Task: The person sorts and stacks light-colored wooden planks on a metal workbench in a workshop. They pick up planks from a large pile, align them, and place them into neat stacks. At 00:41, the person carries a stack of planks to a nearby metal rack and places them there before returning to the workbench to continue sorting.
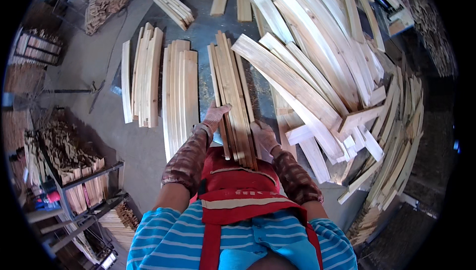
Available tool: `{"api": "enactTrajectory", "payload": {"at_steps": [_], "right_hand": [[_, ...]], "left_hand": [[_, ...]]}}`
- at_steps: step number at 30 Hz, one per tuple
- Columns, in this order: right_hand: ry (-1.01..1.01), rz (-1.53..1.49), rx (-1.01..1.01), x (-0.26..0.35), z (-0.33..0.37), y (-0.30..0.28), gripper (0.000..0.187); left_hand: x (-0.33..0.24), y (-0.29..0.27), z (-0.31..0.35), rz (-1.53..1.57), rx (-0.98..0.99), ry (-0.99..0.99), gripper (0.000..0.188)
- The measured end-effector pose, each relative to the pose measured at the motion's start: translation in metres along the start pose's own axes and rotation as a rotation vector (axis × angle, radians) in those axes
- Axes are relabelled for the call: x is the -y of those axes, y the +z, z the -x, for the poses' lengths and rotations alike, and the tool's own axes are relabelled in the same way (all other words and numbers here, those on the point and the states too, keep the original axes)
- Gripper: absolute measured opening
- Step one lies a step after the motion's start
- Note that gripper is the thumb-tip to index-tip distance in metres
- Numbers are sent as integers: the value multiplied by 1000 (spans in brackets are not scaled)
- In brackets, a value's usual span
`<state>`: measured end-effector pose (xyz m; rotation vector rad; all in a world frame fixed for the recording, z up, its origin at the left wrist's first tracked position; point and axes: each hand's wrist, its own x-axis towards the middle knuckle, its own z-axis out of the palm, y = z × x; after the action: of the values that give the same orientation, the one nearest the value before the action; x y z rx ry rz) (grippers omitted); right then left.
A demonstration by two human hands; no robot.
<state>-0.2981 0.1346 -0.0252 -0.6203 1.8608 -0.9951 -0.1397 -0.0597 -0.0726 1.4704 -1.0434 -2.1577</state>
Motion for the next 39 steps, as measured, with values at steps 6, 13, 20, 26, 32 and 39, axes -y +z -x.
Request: {"api": "enactTrajectory", "payload": {"at_steps": [6,13,20,26,32,39], "right_hand": [[11,-88,-112,-40,-11,-18,39],[-200,316,-181,34,33,-28,22],[-114,443,-230,55,97,-52,22],[-236,112,-232,59,113,-17,28],[-306,292,-175,76,80,51,33],[2,619,389,84,2,168,46]], "left_hand": [[-5,5,0,-119,22,150,55],[36,-15,-19,-205,-190,226,78],[26,-9,-4,-278,-258,198,94],[27,-23,-21,-294,-156,230,96],[-86,-39,62,-788,-464,143,84],[-108,-84,76,-423,-352,209,66]]}}
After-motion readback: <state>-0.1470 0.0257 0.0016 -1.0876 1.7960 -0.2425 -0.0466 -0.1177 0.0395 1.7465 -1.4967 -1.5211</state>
